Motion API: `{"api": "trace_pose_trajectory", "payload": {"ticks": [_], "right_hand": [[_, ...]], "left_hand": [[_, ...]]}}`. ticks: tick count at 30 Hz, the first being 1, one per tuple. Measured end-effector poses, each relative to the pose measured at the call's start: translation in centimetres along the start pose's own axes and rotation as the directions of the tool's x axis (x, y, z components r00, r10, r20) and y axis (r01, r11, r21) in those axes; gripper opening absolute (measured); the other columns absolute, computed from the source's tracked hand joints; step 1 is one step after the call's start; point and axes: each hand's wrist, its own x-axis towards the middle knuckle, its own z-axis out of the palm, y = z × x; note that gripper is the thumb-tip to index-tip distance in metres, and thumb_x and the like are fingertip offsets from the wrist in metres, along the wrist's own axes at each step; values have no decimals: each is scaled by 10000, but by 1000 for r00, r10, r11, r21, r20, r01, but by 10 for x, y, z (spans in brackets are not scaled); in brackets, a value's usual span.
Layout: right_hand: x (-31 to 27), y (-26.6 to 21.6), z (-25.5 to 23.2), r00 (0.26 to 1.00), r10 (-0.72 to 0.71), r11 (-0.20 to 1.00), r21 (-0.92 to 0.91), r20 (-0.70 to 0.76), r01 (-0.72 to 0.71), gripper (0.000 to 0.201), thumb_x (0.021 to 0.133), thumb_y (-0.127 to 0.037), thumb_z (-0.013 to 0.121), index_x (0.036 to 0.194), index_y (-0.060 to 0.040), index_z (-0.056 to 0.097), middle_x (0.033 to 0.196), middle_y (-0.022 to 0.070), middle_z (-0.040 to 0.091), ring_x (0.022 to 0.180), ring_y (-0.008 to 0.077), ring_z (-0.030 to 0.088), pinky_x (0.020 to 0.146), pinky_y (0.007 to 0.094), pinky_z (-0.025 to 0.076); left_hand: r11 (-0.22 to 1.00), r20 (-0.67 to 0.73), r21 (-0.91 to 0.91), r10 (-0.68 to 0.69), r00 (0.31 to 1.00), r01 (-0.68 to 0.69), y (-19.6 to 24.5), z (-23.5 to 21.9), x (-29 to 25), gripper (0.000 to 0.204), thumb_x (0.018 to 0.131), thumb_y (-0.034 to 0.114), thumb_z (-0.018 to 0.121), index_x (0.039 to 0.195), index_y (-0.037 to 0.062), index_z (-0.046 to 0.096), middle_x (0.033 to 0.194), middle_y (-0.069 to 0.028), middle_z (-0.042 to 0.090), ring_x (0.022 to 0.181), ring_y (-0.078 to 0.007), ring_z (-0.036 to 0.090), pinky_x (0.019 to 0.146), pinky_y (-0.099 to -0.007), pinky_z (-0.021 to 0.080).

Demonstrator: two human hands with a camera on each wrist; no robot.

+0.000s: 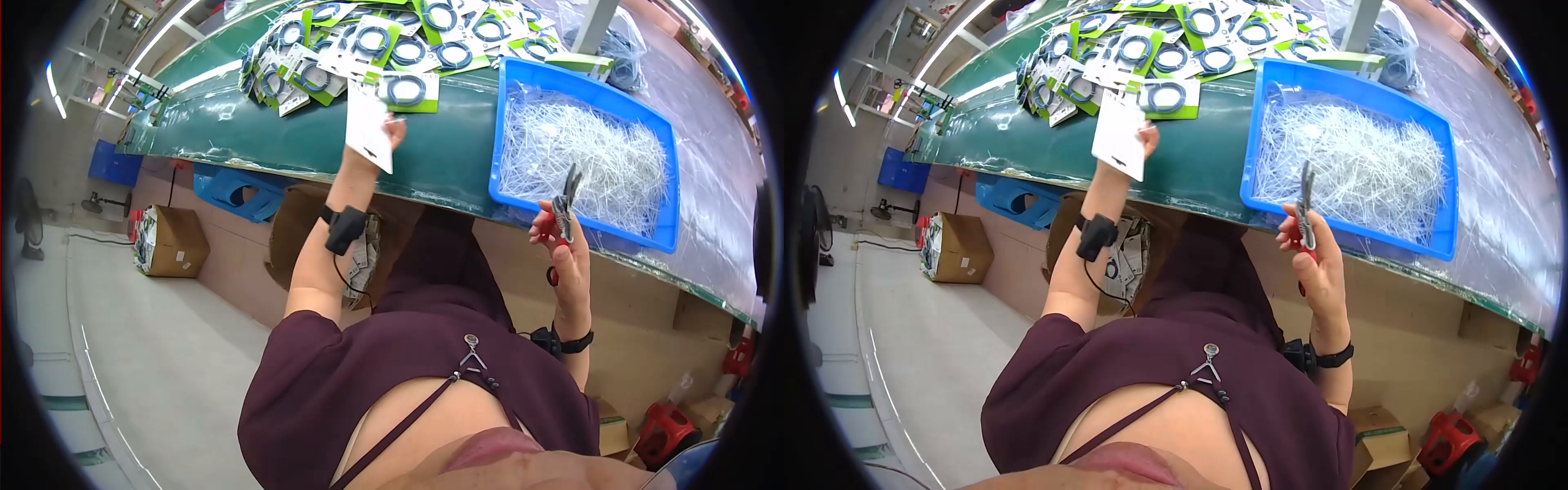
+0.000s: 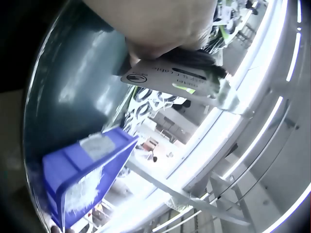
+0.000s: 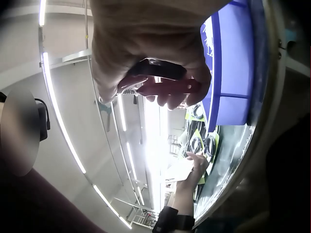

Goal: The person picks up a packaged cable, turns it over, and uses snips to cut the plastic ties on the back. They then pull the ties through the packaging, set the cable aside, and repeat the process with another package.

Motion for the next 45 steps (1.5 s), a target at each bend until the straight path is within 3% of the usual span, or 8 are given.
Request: {"api": "trace_pose_trajectory", "payload": {"ticks": [1, 6, 9, 13, 26, 34, 41, 45], "right_hand": [[0, -1, 1, 999, -13, 1000, -10, 38, 13, 723, 892, -495, 611, 1348, 38, 441, 1107, 74, 545, 979, 143, 533, 843, 299, 446], [-11, 1, -4, 983, -69, 937, -348, -168, 6, 639, 848, -375, 705, 1310, 7, 486, 1063, 73, 559, 923, 164, 551, 813, 297, 455], [-16, -12, -2, 968, -159, 476, -874, -192, -96, 594, 785, -294, 764, 1253, -20, 523, 1024, 88, 560, 866, 210, 561, 776, 310, 469], [-23, -7, -10, 945, -269, 359, -930, -187, -81, 571, 764, -323, 768, 1196, -22, 548, 990, 105, 552, 824, 251, 558, 750, 333, 480], [-14, 0, -20, 936, -220, 426, -890, -276, -162, 569, 783, -355, 758, 1188, -9, 558, 976, 103, 557, 805, 234, 563, 738, 335, 481], [-16, 2, -25, 943, -125, 654, -740, -308, -155, 495, 852, -351, 705, 1153, 16, 563, 937, 152, 600, 807, 266, 581, 735, 352, 478], [-20, -8, -32, 930, 166, 658, -665, -328, -352, 507, 882, -401, 657, 1148, 16, 547, 950, 172, 598, 856, 280, 591, 778, 350, 471], [-20, -11, -28, 961, -102, 596, -789, -259, -150, 541, 865, -403, 674, 1173, 18, 532, 976, 171, 584, 878, 279, 587, 793, 355, 466]], "left_hand": [[984, 378, -72, -124, 917, 163, -21, 25, -10, 371, 904, 186, 611, 1216, 1, 539, 1060, -168, 616, 933, -253, 616, 913, -443, 478], [919, 331, -43, -357, 874, 392, -109, 86, -29, 401, 934, 280, 592, 1254, 49, 520, 1090, -145, 613, 990, -255, 615, 931, -514, 474], [918, 233, -7, -384, 893, 397, -145, 118, -43, 382, 960, 267, 554, 1292, 91, 490, 1139, -113, 596, 1071, -266, 594, 947, -558, 469], [923, 320, 68, -380, 868, 380, -172, 136, -46, 403, 967, 250, 544, 1326, 93, 452, 1164, -87, 586, 1100, -263, 583, 938, -567, 484], [935, 362, 230, -340, 868, 271, -198, 143, -49, 503, 957, 220, 566, 1400, 74, 375, 1236, -100, 528, 1118, -262, 566, 889, -534, 528], [916, 330, 352, -314, 890, 193, -201, 150, -54, 474, 957, 101, 538, 1403, 66, 381, 1256, -89, 522, 1115, -236, 569, 880, -460, 552], [864, 277, 476, -323, 905, 162, -206, 150, -54, 518, 921, -8, 544, 1411, 57, 390, 1232, -77, 544, 1118, -216, 563, 845, -379, 561], [861, 266, 480, -324, 908, 167, -207, 153, -57, 559, 907, -18, 563, 1427, 68, 378, 1245, -75, 543, 1116, -193, 559, 872, -353, 541]]}}
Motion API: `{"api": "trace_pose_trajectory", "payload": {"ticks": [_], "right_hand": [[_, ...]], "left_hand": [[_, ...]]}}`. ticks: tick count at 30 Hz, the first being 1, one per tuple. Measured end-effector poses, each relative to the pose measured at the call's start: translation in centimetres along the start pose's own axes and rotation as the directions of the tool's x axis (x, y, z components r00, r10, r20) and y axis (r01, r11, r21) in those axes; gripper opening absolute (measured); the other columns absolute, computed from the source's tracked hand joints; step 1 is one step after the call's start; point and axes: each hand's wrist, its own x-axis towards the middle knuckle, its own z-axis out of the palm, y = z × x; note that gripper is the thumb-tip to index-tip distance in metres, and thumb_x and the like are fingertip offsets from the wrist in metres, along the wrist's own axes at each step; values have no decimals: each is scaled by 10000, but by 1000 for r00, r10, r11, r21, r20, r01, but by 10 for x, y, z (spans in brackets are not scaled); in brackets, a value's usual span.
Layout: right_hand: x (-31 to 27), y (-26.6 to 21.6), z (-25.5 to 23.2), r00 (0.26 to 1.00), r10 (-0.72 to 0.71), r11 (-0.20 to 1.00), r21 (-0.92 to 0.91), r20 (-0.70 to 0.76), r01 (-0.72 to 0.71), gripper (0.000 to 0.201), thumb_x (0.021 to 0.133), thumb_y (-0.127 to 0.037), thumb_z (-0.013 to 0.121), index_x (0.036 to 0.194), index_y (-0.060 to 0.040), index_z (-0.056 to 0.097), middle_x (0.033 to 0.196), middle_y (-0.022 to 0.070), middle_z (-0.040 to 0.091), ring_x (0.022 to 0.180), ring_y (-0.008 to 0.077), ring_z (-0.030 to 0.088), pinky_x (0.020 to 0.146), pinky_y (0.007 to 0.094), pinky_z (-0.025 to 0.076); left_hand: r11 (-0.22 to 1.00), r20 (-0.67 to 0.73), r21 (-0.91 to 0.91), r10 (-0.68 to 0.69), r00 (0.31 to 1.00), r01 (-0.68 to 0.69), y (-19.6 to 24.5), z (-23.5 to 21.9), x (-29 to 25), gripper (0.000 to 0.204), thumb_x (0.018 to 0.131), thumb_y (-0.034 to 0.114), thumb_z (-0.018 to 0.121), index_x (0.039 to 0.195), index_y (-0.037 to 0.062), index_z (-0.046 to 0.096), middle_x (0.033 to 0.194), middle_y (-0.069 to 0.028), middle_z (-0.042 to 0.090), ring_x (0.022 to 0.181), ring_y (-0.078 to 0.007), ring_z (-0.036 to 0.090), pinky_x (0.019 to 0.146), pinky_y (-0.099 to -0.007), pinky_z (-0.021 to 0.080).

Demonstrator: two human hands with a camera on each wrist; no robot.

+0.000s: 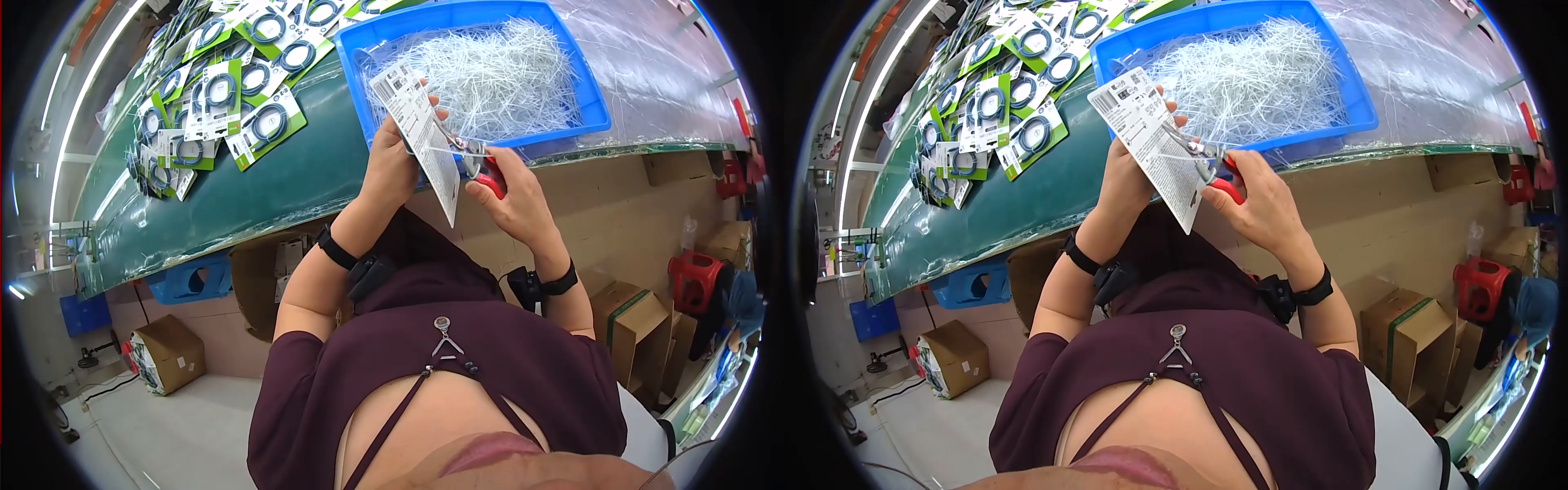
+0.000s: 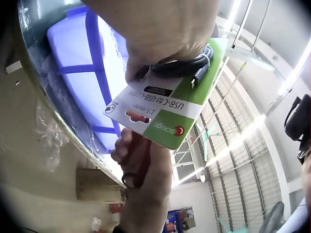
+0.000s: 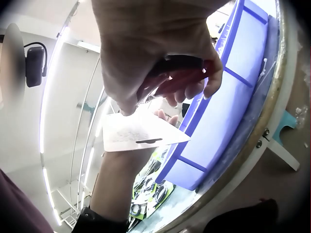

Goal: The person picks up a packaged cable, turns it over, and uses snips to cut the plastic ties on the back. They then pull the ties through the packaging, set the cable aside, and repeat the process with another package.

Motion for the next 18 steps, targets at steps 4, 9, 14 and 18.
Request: {"api": "trace_pose_trajectory", "payload": {"ticks": [4, 9, 14, 18], "right_hand": [[8, -9, -1, 998, -13, 999, 48, -53, 16, 557, 854, -396, 685, 1188, 21, 526, 995, 168, 574, 888, 286, 581, 796, 359, 465], [14, -11, 0, 997, -57, 998, 14, -53, 57, 557, 851, -388, 689, 1186, 28, 528, 991, 166, 579, 896, 295, 586, 805, 355, 466], [13, -12, 1, 999, -8, 999, 37, -33, 9, 538, 856, -378, 687, 1177, 28, 537, 988, 164, 580, 899, 293, 588, 809, 349, 466], [9, -1, 8, 1000, 29, 998, 64, -5, -29, 531, 858, -370, 687, 1175, 28, 538, 986, 161, 579, 898, 290, 588, 815, 346, 463]], "left_hand": [[982, 26, 180, 46, 999, -50, -2, 7, -5, 590, 900, -18, 574, 1442, 81, 364, 1269, -68, 532, 1114, -165, 554, 907, -315, 512], [948, 61, 295, 103, 993, -117, -5, 6, -6, 534, 952, 93, 535, 1443, 25, 334, 1274, -109, 524, 1145, -223, 553, 919, -377, 526], [983, 33, 179, 25, 999, -31, -8, 7, -6, 579, 909, -4, 567, 1443, 89, 362, 1252, -53, 537, 1094, -155, 560, 918, -310, 500], [994, 23, 104, 14, 1000, -16, -13, 6, -2, 521, 937, 46, 539, 1430, 69, 370, 1244, -74, 538, 1091, -190, 568, 915, -358, 510]]}}
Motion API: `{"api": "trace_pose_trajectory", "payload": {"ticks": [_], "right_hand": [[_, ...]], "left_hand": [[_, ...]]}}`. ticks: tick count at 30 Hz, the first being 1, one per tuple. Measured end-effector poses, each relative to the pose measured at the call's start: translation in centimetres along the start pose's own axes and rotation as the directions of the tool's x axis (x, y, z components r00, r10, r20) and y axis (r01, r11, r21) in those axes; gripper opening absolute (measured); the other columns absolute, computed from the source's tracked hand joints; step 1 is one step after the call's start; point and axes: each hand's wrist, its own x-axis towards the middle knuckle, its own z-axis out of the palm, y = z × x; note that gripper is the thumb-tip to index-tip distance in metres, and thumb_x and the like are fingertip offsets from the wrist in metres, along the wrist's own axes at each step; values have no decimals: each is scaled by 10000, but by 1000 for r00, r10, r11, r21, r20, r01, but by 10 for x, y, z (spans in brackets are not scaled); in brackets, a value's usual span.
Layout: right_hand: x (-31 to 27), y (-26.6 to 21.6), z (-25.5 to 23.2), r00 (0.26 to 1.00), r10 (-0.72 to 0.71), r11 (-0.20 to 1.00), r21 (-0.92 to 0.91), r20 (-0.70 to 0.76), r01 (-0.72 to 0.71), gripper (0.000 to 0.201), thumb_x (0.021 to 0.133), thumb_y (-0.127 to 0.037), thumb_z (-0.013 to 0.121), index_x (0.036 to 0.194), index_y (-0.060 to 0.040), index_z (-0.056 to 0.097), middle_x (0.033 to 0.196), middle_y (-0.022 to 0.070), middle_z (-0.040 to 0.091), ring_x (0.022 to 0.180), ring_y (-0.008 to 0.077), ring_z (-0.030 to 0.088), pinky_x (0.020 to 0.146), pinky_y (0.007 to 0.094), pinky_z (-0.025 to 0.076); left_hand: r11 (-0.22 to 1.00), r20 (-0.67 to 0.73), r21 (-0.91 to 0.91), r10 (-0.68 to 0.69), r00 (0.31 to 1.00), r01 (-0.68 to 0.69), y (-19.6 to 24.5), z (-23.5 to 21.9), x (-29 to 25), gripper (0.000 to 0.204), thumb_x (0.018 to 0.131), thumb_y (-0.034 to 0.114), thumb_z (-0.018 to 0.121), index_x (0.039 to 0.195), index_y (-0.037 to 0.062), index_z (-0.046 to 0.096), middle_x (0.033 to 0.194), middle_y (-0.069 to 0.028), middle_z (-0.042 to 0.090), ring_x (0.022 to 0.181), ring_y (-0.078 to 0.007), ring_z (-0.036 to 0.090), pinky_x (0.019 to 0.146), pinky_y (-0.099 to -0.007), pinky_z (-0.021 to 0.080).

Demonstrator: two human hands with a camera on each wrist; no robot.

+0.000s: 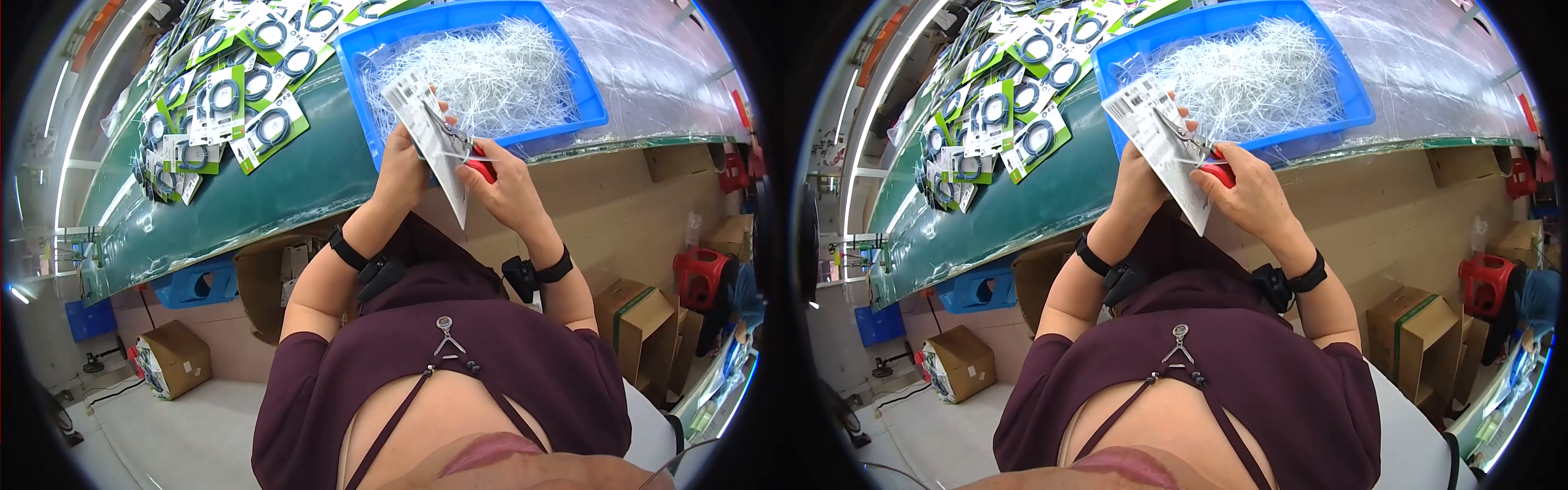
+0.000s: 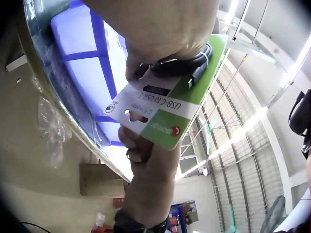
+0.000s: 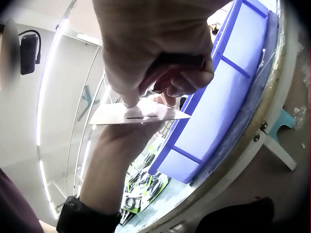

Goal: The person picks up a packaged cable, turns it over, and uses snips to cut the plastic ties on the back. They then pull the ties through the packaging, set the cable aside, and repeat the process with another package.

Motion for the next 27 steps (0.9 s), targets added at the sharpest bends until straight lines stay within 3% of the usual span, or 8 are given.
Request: {"api": "trace_pose_trajectory", "payload": {"ticks": [2, 6, 10, 18, 27], "right_hand": [[-5, 7, 3, 999, 36, 999, -1, 31, -36, 534, 860, -369, 686, 1183, 27, 532, 986, 154, 573, 903, 285, 587, 822, 348, 462], [-18, 11, -4, 999, -24, 1000, 8, 35, 24, 539, 862, -356, 688, 1206, 20, 514, 993, 138, 557, 917, 271, 582, 836, 348, 465], [-25, 3, -3, 998, -39, 999, -26, 53, 40, 543, 860, -338, 693, 1227, 11, 496, 1003, 126, 539, 919, 256, 569, 841, 349, 466], [-20, -4, -3, 996, 22, 1000, -7, 88, -21, 537, 865, -321, 688, 1245, 3, 490, 1003, 127, 532, 898, 248, 550, 829, 341, 466], [-21, 5, 2, 995, -19, 1000, -2, 96, 19, 521, 877, -323, 671, 1252, -5, 496, 1011, 130, 548, 870, 246, 562, 825, 335, 466]], "left_hand": [[999, -36, -18, 27, 999, -27, -2, -4, 4, 493, 963, 116, 518, 1423, 34, 361, 1243, -118, 536, 1105, -247, 572, 918, -446, 526], [992, -45, -86, 83, 995, -87, 6, -13, 12, 465, 967, 123, 506, 1405, 41, 372, 1220, -124, 541, 1105, -258, 572, 903, -528, 529], [989, -59, -148, 18, 998, -27, 9, -7, 13, 472, 950, -4, 474, 1407, 72, 384, 1235, -84, 524, 1098, -222, 555, 882, -477, 562], [983, -61, -182, 15, 998, -26, 1, -5, 10, 463, 952, -1, 483, 1400, 72, 388, 1227, -83, 526, 1088, -216, 562, 879, -467, 564], [986, -58, -164, 19, 998, -28, 0, -4, 11, 459, 951, -3, 489, 1394, 74, 395, 1221, -84, 528, 1081, -211, 566, 895, -461, 558]]}}
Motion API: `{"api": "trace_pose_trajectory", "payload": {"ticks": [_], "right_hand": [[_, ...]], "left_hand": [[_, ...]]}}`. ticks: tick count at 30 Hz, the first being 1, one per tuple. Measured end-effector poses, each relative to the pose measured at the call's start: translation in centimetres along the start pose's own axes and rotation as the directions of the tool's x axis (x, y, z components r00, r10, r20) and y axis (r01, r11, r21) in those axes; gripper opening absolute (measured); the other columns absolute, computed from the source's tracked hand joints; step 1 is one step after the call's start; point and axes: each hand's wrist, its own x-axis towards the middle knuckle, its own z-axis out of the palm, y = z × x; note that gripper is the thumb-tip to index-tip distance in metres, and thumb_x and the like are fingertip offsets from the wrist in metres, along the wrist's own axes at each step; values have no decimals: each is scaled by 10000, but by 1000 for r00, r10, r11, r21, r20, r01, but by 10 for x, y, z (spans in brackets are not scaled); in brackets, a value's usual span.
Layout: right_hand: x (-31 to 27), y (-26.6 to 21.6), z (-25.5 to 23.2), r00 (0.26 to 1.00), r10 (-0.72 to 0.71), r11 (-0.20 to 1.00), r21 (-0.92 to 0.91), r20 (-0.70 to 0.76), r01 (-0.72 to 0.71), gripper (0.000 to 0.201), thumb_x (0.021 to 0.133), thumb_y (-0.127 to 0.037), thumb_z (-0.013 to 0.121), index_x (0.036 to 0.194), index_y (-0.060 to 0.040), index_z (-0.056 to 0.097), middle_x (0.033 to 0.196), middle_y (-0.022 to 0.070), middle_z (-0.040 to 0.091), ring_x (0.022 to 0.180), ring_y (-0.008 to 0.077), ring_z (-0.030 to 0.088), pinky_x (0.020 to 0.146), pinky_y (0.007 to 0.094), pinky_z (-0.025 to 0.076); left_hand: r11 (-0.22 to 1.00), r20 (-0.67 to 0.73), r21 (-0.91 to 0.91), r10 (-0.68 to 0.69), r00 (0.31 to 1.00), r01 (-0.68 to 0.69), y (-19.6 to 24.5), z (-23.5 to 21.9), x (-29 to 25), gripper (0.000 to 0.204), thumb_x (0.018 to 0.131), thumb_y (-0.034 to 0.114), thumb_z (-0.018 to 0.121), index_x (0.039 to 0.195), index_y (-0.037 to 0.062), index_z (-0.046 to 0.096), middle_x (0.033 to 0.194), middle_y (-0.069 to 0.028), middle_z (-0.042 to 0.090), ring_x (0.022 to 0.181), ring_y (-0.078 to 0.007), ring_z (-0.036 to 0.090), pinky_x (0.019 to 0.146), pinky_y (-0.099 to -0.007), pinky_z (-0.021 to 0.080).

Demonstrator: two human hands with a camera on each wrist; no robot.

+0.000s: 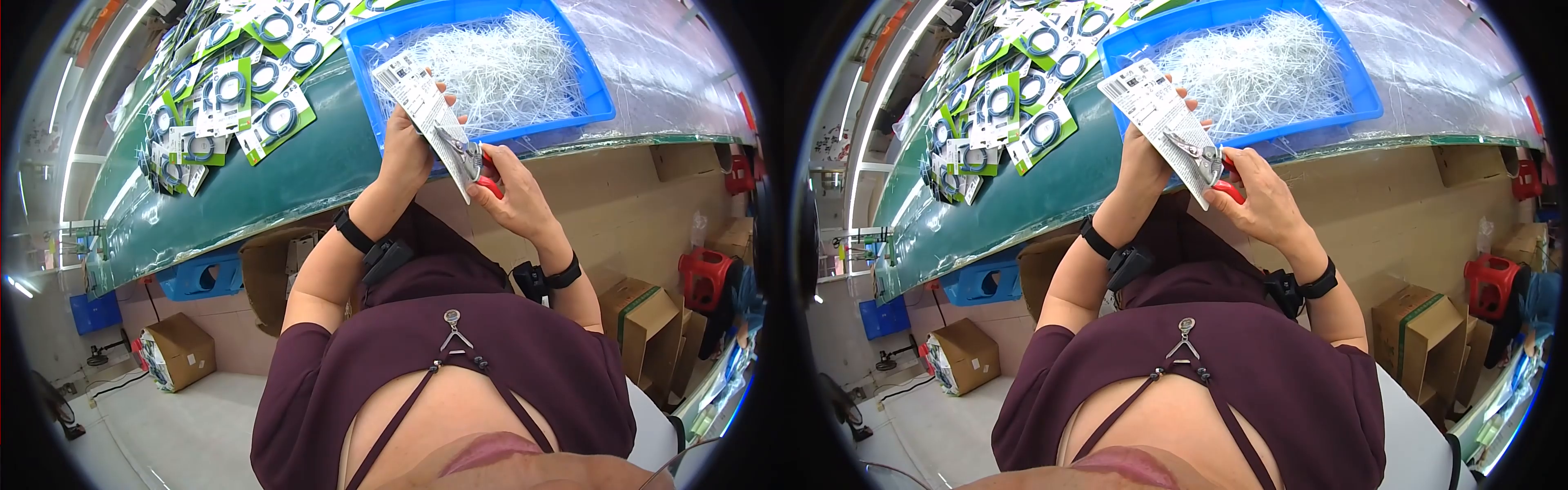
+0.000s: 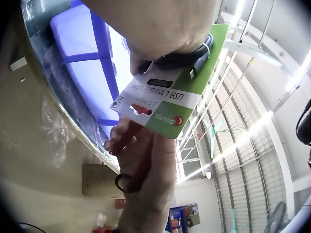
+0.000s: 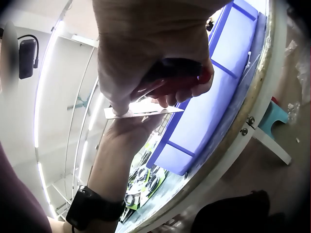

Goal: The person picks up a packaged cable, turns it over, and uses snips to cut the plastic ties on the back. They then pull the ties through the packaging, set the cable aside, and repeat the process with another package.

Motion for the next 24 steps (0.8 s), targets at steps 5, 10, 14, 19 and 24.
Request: {"api": "trace_pose_trajectory", "payload": {"ticks": [5, 10, 14, 19, 24], "right_hand": [[2, 3, -6, 999, -35, 997, 75, -1, 35, 522, 878, -361, 668, 1228, 2, 531, 996, 128, 591, 878, 238, 572, 827, 330, 463], [-6, 15, -21, 994, 31, 951, 303, 102, -61, 486, 908, -394, 634, 1197, -8, 570, 910, 58, 596, 815, 163, 561, 750, 280, 458], [-14, 32, -39, 965, 152, 841, 485, 216, -241, 437, 936, -395, 600, 1187, -37, 590, 825, -9, 552, 708, 76, 508, 628, 216, 409], [-11, 56, -37, 883, 235, 640, 619, 406, -455, 398, 951, -392, 579, 1175, -64, 604, 742, -51, 496, 606, 11, 414, 521, 173, 311], [-1, 50, -31, 909, 330, 756, 506, 256, -416, 439, 934, -405, 602, 1164, -31, 597, 780, -7, 534, 650, 58, 485, 562, 217, 396]], "left_hand": [[1000, -42, 22, -10, 999, 11, 0, 4, 0, 457, 946, 0, 502, 1387, 72, 402, 1200, -80, 541, 1069, -203, 572, 896, -451, 556], [989, 10, 136, -67, 998, 65, 5, -3, 3, 386, 933, 12, 538, 1309, 59, 460, 1103, -70, 598, 989, -185, 611, 856, -417, 558], [958, 16, 192, -221, 975, 214, 17, -15, 3, 333, 932, 38, 561, 1253, 56, 473, 1036, -61, 626, 914, -166, 638, 785, -349, 557], [969, 40, 195, -160, 986, 149, 19, -16, -15, 352, 952, 72, 557, 1274, 69, 414, 1024, -65, 631, 883, -142, 650, 703, -250, 541], [951, 41, 309, -33, 999, 19, 23, -18, -25, 397, 964, 89, 546, 1313, 77, 357, 1024, -68, 630, 881, -122, 642, 672, -210, 524]]}}
